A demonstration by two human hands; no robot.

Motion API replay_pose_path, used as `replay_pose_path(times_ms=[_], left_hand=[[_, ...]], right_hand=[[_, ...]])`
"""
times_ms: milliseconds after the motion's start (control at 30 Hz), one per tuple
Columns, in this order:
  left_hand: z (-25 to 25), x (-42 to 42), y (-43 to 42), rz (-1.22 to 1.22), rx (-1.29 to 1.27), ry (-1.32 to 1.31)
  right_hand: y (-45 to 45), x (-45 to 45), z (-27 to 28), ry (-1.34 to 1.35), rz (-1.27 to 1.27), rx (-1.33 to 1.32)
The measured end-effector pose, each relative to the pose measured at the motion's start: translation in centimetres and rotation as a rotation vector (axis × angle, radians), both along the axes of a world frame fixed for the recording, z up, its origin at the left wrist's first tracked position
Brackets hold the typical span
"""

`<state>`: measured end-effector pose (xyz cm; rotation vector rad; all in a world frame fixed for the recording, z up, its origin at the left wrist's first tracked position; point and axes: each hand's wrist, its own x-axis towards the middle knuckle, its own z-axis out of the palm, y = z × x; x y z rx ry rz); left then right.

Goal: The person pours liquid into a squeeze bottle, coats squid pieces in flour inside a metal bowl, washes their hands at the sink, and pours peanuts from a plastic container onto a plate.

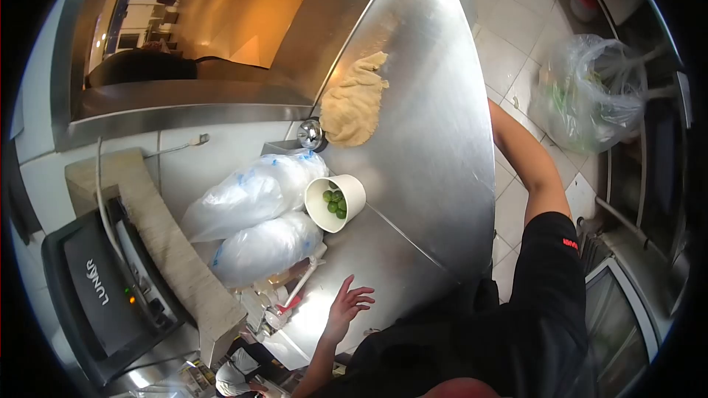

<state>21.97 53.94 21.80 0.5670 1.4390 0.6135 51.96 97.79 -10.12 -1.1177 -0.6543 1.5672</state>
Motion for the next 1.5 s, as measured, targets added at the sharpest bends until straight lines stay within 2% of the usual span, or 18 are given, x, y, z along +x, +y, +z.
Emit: replay_pose_path(times_ms=[267, 300, 367, 533, 600, 667, 733, 767, 800, 867, 933, 1000, 1067, 1167, 1200, 1300, 1367, 1500], left_hand=[[1.5, -1.8, -3.4, -0.160, 0.093, -0.016], [1.2, -2.5, -4.3, -0.160, 0.116, -0.028], [0.5, -3.9, -6.6, -0.191, 0.148, -0.042], [-3.2, -7.0, -13.4, -0.111, 0.085, -0.052], [-3.3, -7.4, -16.3, -0.003, 0.123, -0.110], [-3.8, -8.0, -18.3, 0.024, 0.136, -0.141], [-4.9, -8.9, -21.2, 0.038, 0.179, -0.301], [-5.1, -9.7, -22.7, 0.053, 0.205, -0.310], [-5.2, -10.8, -24.3, 0.070, 0.208, -0.347], [-5.7, -13.0, -28.4, 0.115, 0.235, -0.400], [-5.8, -16.2, -33.6, 0.239, 0.324, -0.452], [-5.3, -19.5, -39.3, 0.316, 0.352, -0.403], [-5.2, -23.5, -45.4, 0.365, 0.367, -0.341], [-6.2, -28.4, -54.0, 0.483, 0.450, -0.297], [-6.5, -29.3, -56.6, 0.652, 0.470, -0.240], [-5.1, -31.5, -62.6, 1.084, 0.530, -0.117], [-5.7, -32.4, -65.6, 1.219, 0.569, -0.100], [-5.0, -33.2, -70.7, 1.419, 0.539, -0.011]], right_hand=[[-2.2, 4.8, -1.3, -0.105, 0.044, 0.121], [-2.7, 6.5, 0.8, -0.154, 0.205, -0.012], [-3.3, 7.0, 3.9, -0.136, 0.142, -0.030], [-12.6, 8.1, 16.4, -0.296, -0.306, -0.255], [-5.3, 16.9, 4.3, -0.082, -0.472, -0.090], [-12.9, 11.6, 15.1, -0.352, -0.349, -0.011], [-13.5, 13.7, 15.4, 0.002, -0.041, 0.071], [-14.6, 13.0, 16.9, 0.364, 0.262, 0.117], [-15.9, 11.8, 17.9, 0.356, 0.285, 0.132], [-22.4, 6.2, 23.8, 0.236, 1.050, 0.305], [-27.5, 0.2, 26.2, -0.016, 1.110, 0.342], [-37.2, -13.0, 31.8, 0.115, 1.346, 0.526], [-43.9, -25.0, 32.5, 0.201, 1.669, 0.546], [-59.3, -43.6, 33.3, 0.094, 1.617, 0.056], [-65.2, -49.8, 33.9, 0.091, 1.633, -0.067], [-77.5, -64.5, 32.5, -0.022, 1.995, 0.013], [-82.4, -73.0, 29.3, 0.021, 2.073, -0.127], [-89.1, -86.9, 23.0, -0.132, 1.750, -0.375]])
